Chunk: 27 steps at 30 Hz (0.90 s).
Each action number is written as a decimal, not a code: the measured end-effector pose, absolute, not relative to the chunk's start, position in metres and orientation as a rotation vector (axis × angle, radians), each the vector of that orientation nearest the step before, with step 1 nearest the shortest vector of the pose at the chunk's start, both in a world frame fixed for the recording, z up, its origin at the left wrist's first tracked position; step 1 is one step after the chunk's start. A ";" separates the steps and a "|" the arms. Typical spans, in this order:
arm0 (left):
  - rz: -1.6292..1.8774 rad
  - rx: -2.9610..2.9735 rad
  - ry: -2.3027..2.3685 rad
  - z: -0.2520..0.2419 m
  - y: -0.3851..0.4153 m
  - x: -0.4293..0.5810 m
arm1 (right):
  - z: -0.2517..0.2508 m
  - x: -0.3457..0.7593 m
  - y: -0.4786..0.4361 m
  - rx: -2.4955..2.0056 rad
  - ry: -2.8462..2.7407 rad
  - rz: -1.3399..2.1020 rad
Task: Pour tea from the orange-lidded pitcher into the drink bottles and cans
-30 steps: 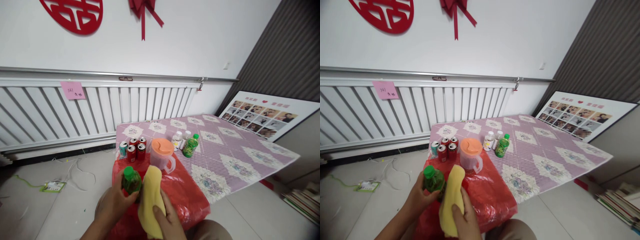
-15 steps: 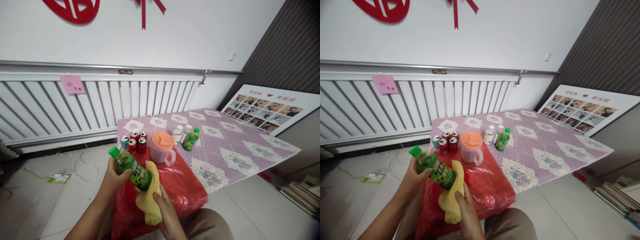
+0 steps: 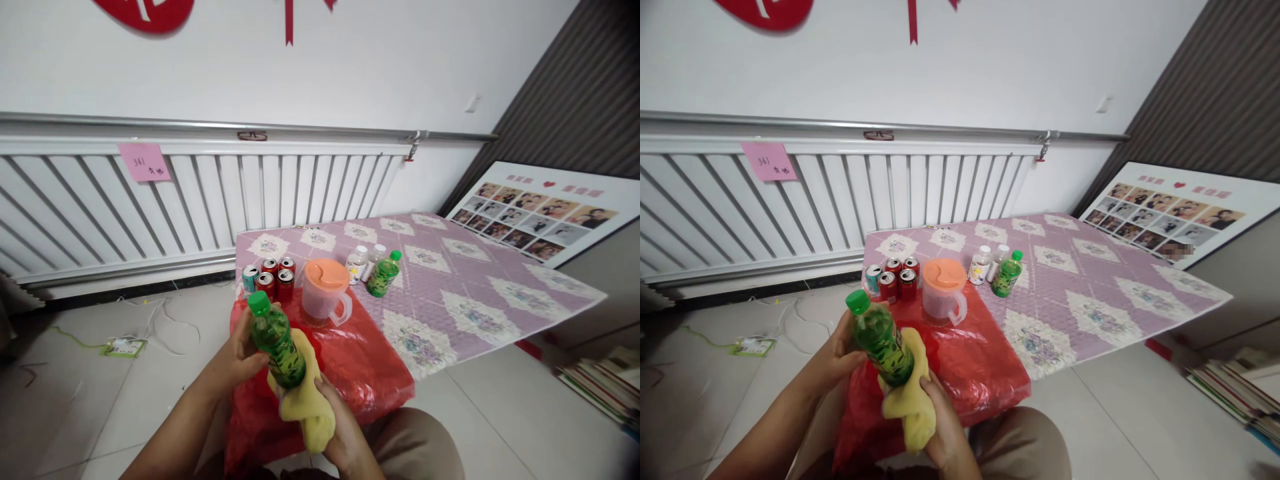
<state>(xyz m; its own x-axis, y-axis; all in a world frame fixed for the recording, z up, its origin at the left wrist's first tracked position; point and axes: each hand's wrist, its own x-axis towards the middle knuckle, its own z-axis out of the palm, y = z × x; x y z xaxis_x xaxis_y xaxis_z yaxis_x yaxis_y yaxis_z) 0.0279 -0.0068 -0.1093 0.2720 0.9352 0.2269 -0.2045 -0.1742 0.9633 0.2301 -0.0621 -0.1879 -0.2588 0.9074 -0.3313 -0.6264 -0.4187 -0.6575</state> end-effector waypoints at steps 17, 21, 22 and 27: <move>1.173 1.398 1.120 -0.133 -0.015 0.062 | -0.160 0.226 -0.055 -1.280 -1.563 0.622; 1.264 1.237 1.096 -0.129 -0.014 0.064 | -0.158 0.223 -0.052 -1.244 -1.727 0.331; 1.297 1.213 1.097 -0.127 -0.013 0.062 | -0.163 0.224 -0.052 -1.251 -1.729 0.329; 1.425 1.158 1.070 -0.110 -0.007 0.050 | -0.192 0.232 -0.052 -1.337 -1.466 0.759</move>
<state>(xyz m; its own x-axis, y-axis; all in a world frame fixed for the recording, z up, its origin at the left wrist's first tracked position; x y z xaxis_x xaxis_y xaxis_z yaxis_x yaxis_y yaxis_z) 0.0501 -0.0070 -0.1102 -0.0735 0.9889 0.1294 -0.1512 -0.1393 0.9786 0.2325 -0.0525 -0.1915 0.0788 0.9665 0.2441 0.3583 0.2010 -0.9117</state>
